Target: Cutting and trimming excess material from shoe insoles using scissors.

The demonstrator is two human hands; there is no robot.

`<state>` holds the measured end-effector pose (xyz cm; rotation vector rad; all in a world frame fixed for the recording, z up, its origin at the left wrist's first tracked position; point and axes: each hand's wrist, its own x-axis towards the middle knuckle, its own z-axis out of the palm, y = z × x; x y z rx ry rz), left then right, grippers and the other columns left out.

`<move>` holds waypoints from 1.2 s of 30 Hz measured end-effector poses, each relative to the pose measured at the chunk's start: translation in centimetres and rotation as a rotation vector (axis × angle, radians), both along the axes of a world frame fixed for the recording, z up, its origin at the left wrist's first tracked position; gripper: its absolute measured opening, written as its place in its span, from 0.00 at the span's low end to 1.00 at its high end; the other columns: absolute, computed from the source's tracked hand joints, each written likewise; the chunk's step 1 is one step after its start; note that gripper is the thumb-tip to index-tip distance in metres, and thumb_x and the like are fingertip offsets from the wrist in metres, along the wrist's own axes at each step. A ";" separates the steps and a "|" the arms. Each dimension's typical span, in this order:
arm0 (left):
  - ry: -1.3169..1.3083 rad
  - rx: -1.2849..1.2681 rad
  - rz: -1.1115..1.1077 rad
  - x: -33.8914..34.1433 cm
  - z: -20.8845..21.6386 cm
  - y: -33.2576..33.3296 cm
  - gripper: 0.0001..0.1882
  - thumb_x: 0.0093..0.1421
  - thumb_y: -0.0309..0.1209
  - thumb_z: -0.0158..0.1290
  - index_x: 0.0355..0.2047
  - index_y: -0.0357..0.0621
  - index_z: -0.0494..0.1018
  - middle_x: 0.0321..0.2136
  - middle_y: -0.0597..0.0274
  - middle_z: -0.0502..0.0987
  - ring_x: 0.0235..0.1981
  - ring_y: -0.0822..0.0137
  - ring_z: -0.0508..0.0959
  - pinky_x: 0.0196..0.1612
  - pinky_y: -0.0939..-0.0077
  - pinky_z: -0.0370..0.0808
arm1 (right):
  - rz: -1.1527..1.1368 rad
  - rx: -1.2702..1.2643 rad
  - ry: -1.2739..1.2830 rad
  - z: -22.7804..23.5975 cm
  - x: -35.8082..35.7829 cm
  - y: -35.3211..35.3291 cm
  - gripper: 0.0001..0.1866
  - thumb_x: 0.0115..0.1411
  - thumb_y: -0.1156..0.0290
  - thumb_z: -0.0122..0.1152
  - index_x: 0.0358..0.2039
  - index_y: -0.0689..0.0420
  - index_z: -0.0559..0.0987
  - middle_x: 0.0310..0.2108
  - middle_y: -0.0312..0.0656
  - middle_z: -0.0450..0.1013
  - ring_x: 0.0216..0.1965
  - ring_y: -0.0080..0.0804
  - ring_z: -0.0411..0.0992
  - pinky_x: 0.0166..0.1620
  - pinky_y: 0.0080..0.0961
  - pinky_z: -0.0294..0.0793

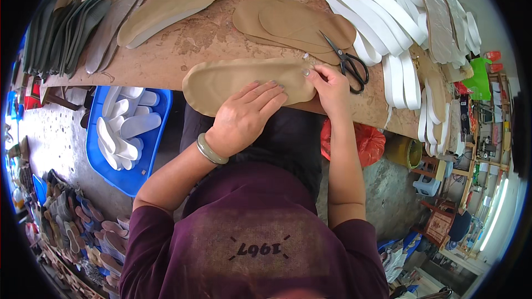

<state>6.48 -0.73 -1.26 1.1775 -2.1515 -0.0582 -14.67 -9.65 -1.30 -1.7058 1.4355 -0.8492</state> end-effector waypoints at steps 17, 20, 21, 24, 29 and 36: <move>-0.076 -0.049 0.013 -0.1 0.7 -0.7 0.21 0.53 0.25 0.52 0.49 0.43 0.73 0.49 0.61 0.76 0.53 0.60 0.76 0.57 0.62 0.72 | 0.178 0.321 -0.164 0.8 -0.3 -1.2 0.16 0.59 0.75 0.60 0.48 0.62 0.73 0.30 0.35 0.74 0.28 0.19 0.70 0.32 0.19 0.71; -0.053 -0.042 0.007 -0.2 0.7 -0.5 0.21 0.53 0.26 0.51 0.49 0.42 0.74 0.49 0.60 0.76 0.53 0.60 0.76 0.58 0.62 0.72 | 0.193 0.278 -0.136 0.6 -0.5 -0.8 0.16 0.59 0.77 0.57 0.49 0.62 0.72 0.31 0.34 0.74 0.31 0.17 0.71 0.34 0.18 0.71; -0.040 -0.021 -0.001 -0.1 0.6 -0.4 0.20 0.53 0.27 0.51 0.49 0.42 0.74 0.48 0.59 0.76 0.53 0.60 0.76 0.58 0.62 0.72 | 0.171 0.238 -0.084 0.6 -0.5 -0.4 0.16 0.59 0.78 0.56 0.49 0.62 0.72 0.31 0.34 0.74 0.31 0.18 0.71 0.34 0.18 0.71; -0.043 -0.029 0.007 -0.2 0.1 -0.1 0.21 0.54 0.28 0.50 0.50 0.42 0.73 0.49 0.59 0.76 0.54 0.60 0.75 0.59 0.62 0.71 | 0.149 0.203 -0.100 0.3 -0.2 0.5 0.16 0.59 0.79 0.55 0.49 0.62 0.72 0.33 0.33 0.74 0.32 0.17 0.71 0.37 0.17 0.70; -0.035 -0.020 0.018 0.0 0.0 -0.1 0.21 0.55 0.28 0.50 0.52 0.43 0.72 0.50 0.60 0.75 0.55 0.62 0.75 0.60 0.63 0.70 | 0.088 0.178 -0.192 0.4 0.5 1.2 0.19 0.59 0.81 0.54 0.52 0.63 0.71 0.37 0.33 0.74 0.34 0.16 0.70 0.40 0.16 0.70; -0.031 -0.058 -0.008 0.6 0.0 -0.3 0.21 0.55 0.29 0.51 0.51 0.42 0.73 0.50 0.60 0.76 0.55 0.62 0.74 0.60 0.64 0.70 | -0.046 0.233 -0.371 -1.0 -0.5 1.2 0.15 0.62 0.76 0.60 0.50 0.63 0.76 0.35 0.33 0.75 0.35 0.15 0.70 0.40 0.13 0.69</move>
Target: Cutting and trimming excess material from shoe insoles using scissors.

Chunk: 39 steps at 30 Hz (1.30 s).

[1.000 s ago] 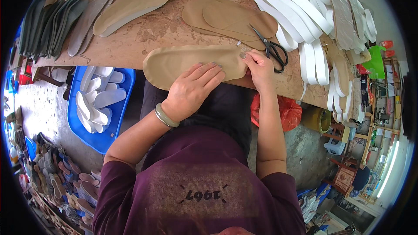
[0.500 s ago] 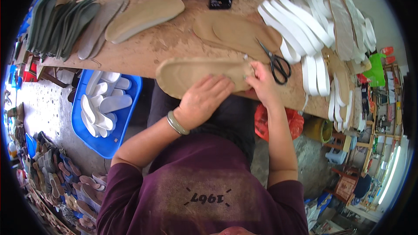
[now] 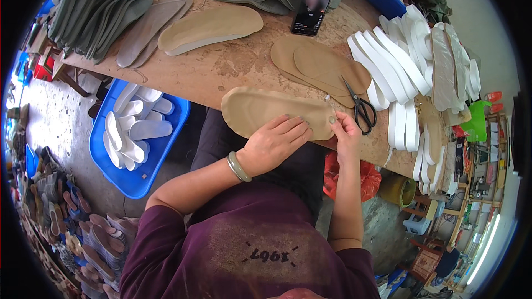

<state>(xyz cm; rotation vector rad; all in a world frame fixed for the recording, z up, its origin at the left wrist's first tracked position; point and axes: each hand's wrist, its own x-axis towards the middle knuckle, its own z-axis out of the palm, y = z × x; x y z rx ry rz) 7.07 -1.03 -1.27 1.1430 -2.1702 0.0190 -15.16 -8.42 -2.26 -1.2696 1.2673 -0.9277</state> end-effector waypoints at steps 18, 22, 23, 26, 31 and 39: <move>-0.250 -0.317 -0.032 4.3 4.3 2.5 0.21 0.56 0.29 0.51 0.51 0.43 0.74 0.52 0.62 0.75 0.55 0.63 0.74 0.55 0.67 0.73 | 0.170 0.145 -0.506 2.5 1.4 4.5 0.23 0.63 0.69 0.61 0.56 0.66 0.72 0.40 0.43 0.78 0.33 0.26 0.79 0.31 0.21 0.82; 0.078 -0.217 0.082 2.8 3.2 5.8 0.21 0.52 0.32 0.62 0.46 0.44 0.75 0.47 0.57 0.74 0.50 0.60 0.76 0.51 0.65 0.75 | 0.090 -0.098 -0.532 4.3 2.7 4.5 0.23 0.63 0.70 0.60 0.57 0.66 0.71 0.43 0.45 0.78 0.35 0.27 0.79 0.33 0.22 0.82; 0.367 -0.010 0.087 1.9 2.5 6.9 0.22 0.50 0.34 0.66 0.45 0.43 0.74 0.44 0.55 0.74 0.47 0.58 0.77 0.49 0.66 0.75 | 0.107 -0.153 -0.515 4.5 2.9 4.5 0.24 0.64 0.70 0.60 0.58 0.66 0.71 0.45 0.45 0.77 0.36 0.28 0.79 0.35 0.23 0.82; 1.340 0.711 -0.134 -1.6 1.1 7.4 0.34 0.54 0.43 0.67 0.53 0.37 0.66 0.45 0.57 0.74 0.46 0.63 0.77 0.48 0.69 0.76 | 0.225 -0.126 -0.578 3.6 3.8 5.3 0.26 0.63 0.71 0.61 0.60 0.66 0.68 0.50 0.46 0.75 0.40 0.27 0.78 0.39 0.21 0.80; 1.800 0.794 -0.145 -1.9 2.8 5.1 0.24 0.66 0.36 0.53 0.60 0.40 0.64 0.54 0.58 0.73 0.54 0.61 0.75 0.56 0.60 0.75 | 0.269 -0.161 -0.577 3.0 5.9 6.2 0.25 0.62 0.78 0.62 0.59 0.67 0.70 0.53 0.44 0.73 0.47 0.24 0.74 0.47 0.18 0.74; 1.820 0.731 0.000 -1.7 1.7 4.2 0.19 0.66 0.30 0.53 0.56 0.40 0.67 0.51 0.58 0.74 0.51 0.63 0.77 0.54 0.64 0.77 | 0.104 -0.201 -0.467 1.8 6.2 6.2 0.12 0.59 0.77 0.67 0.43 0.63 0.76 0.37 0.36 0.75 0.36 0.19 0.74 0.44 0.16 0.75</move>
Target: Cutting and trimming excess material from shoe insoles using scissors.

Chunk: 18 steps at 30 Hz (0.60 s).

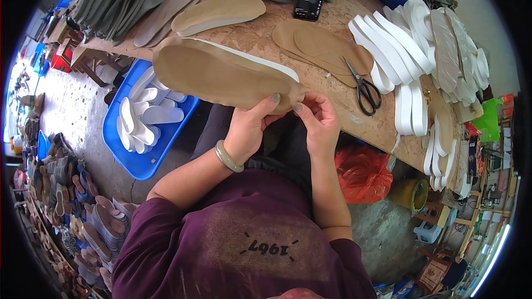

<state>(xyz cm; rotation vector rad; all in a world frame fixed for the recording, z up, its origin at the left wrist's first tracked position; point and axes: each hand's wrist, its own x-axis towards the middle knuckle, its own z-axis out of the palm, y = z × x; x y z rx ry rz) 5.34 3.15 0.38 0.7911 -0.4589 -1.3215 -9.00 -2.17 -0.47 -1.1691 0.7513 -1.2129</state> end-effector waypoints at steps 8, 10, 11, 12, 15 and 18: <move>-0.016 -0.009 0.013 0.3 0.1 0.5 0.20 0.64 0.29 0.54 0.55 0.38 0.68 0.48 0.56 0.76 0.48 0.62 0.79 0.54 0.64 0.78 | 0.042 0.025 0.058 0.8 0.3 0.4 0.08 0.60 0.75 0.66 0.36 0.61 0.77 0.32 0.35 0.76 0.33 0.21 0.74 0.41 0.19 0.75; -0.008 -0.026 0.011 0.3 0.7 0.7 0.20 0.64 0.28 0.54 0.54 0.37 0.68 0.48 0.56 0.76 0.49 0.62 0.79 0.53 0.64 0.78 | 0.090 0.044 -0.065 0.8 0.3 0.3 0.06 0.62 0.75 0.64 0.36 0.62 0.76 0.32 0.35 0.75 0.35 0.19 0.73 0.41 0.17 0.75; -0.006 -0.026 0.014 0.4 0.8 0.8 0.20 0.64 0.28 0.54 0.54 0.37 0.68 0.48 0.56 0.76 0.49 0.62 0.79 0.53 0.64 0.78 | 0.092 0.044 -0.063 0.7 0.3 0.2 0.06 0.62 0.75 0.64 0.36 0.62 0.76 0.32 0.35 0.75 0.35 0.19 0.73 0.41 0.17 0.75; 0.000 -0.020 0.023 0.4 0.9 0.9 0.19 0.63 0.28 0.54 0.54 0.36 0.69 0.48 0.56 0.76 0.49 0.62 0.79 0.52 0.64 0.79 | 0.102 0.058 -0.076 0.3 0.3 0.1 0.06 0.62 0.75 0.64 0.36 0.61 0.76 0.32 0.35 0.75 0.35 0.20 0.73 0.42 0.18 0.75; -0.023 -0.027 0.036 0.7 -0.2 1.0 0.18 0.63 0.27 0.55 0.52 0.36 0.69 0.47 0.57 0.77 0.46 0.64 0.80 0.48 0.68 0.80 | 0.124 0.113 -0.108 -0.3 0.2 0.1 0.06 0.60 0.75 0.65 0.35 0.60 0.76 0.32 0.36 0.75 0.34 0.22 0.74 0.42 0.19 0.74; -0.053 -0.013 0.021 1.1 -0.1 1.0 0.17 0.62 0.27 0.56 0.51 0.36 0.70 0.45 0.58 0.77 0.44 0.66 0.80 0.44 0.72 0.80 | 0.155 0.160 -0.156 -0.6 -0.1 0.0 0.09 0.58 0.75 0.68 0.36 0.59 0.76 0.33 0.36 0.75 0.35 0.23 0.74 0.43 0.21 0.74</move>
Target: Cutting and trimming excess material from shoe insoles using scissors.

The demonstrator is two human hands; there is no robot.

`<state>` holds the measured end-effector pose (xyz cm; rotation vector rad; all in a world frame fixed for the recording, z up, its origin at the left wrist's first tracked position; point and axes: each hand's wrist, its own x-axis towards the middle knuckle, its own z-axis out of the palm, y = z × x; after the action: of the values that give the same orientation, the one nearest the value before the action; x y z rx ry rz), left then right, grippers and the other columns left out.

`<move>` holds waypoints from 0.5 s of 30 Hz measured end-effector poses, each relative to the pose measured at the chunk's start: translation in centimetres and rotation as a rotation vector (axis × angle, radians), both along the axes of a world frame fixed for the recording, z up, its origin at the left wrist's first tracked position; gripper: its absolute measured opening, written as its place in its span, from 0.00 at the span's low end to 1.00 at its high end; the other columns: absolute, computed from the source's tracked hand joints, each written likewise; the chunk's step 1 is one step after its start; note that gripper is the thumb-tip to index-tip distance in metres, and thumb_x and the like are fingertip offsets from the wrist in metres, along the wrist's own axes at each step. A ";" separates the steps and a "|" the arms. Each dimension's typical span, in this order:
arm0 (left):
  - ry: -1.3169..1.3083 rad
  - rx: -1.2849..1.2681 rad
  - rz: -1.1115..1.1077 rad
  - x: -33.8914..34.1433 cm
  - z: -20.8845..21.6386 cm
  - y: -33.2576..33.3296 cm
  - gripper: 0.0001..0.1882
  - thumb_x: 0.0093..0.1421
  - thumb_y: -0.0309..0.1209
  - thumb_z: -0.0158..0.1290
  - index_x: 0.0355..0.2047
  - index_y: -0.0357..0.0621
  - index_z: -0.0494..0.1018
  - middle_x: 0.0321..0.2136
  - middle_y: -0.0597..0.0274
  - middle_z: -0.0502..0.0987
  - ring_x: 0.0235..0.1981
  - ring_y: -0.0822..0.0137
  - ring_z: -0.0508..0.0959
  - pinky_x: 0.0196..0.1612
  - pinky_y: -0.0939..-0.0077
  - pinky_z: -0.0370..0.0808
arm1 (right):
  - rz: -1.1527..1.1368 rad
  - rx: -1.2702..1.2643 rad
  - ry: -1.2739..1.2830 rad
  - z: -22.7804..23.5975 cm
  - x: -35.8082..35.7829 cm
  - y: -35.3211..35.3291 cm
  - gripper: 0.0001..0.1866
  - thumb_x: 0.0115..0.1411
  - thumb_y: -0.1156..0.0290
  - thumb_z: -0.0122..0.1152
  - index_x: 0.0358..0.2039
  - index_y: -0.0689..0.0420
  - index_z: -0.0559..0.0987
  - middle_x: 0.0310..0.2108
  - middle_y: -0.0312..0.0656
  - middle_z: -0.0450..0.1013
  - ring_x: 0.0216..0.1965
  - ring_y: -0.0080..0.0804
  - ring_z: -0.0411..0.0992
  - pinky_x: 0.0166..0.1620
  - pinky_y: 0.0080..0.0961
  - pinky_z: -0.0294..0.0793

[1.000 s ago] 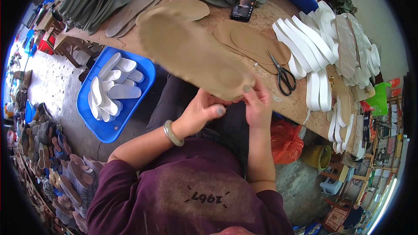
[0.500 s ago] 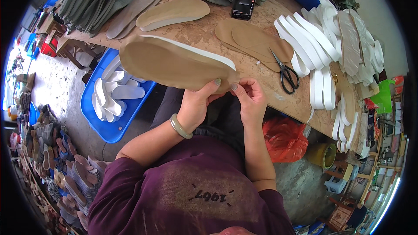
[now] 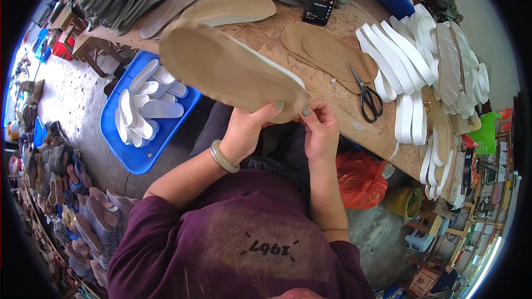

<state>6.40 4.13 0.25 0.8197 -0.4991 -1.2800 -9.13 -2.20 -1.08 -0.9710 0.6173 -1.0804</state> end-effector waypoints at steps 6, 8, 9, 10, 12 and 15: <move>0.020 0.094 -0.182 1.2 1.4 -0.1 0.18 0.62 0.31 0.57 0.49 0.36 0.72 0.43 0.59 0.78 0.42 0.67 0.81 0.42 0.74 0.80 | 0.101 0.105 -0.156 0.5 0.6 -0.3 0.22 0.51 0.72 0.75 0.43 0.57 0.73 0.41 0.36 0.74 0.45 0.26 0.72 0.50 0.26 0.72; 0.034 0.131 -0.240 1.2 1.7 0.0 0.18 0.62 0.32 0.56 0.50 0.35 0.72 0.43 0.58 0.79 0.41 0.67 0.81 0.42 0.75 0.80 | 0.123 0.134 -0.195 0.7 0.9 0.1 0.25 0.50 0.72 0.76 0.45 0.56 0.72 0.42 0.36 0.74 0.46 0.26 0.72 0.51 0.27 0.71; 0.058 0.150 -0.261 1.1 2.0 0.0 0.18 0.63 0.33 0.55 0.49 0.35 0.73 0.42 0.58 0.80 0.40 0.68 0.81 0.42 0.76 0.80 | 0.118 0.139 -0.214 0.8 1.2 0.3 0.24 0.50 0.71 0.76 0.44 0.56 0.72 0.42 0.36 0.74 0.46 0.26 0.72 0.50 0.27 0.72; 0.082 0.168 -0.281 1.1 2.1 0.0 0.18 0.64 0.34 0.54 0.49 0.34 0.73 0.41 0.57 0.80 0.38 0.68 0.82 0.41 0.77 0.80 | 0.114 0.143 -0.233 0.8 1.3 0.4 0.24 0.51 0.69 0.76 0.44 0.57 0.72 0.42 0.36 0.74 0.45 0.26 0.73 0.49 0.27 0.73; 0.129 0.166 -0.296 1.0 2.0 -0.2 0.18 0.64 0.34 0.53 0.49 0.34 0.73 0.41 0.57 0.80 0.38 0.68 0.82 0.41 0.77 0.80 | 0.102 0.135 -0.212 0.5 1.0 0.5 0.24 0.52 0.66 0.75 0.45 0.57 0.72 0.42 0.37 0.74 0.44 0.27 0.73 0.48 0.26 0.73; 0.171 0.164 -0.313 0.9 2.0 -0.2 0.18 0.64 0.34 0.53 0.49 0.34 0.73 0.41 0.57 0.80 0.38 0.68 0.81 0.41 0.77 0.80 | 0.101 0.111 -0.199 -0.2 -0.3 0.2 0.25 0.54 0.61 0.74 0.46 0.58 0.72 0.42 0.37 0.74 0.42 0.27 0.73 0.46 0.25 0.74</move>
<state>7.33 3.90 2.25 0.7787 -0.3984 -1.6825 -9.40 -2.01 -1.28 -0.7789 0.4556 -1.0276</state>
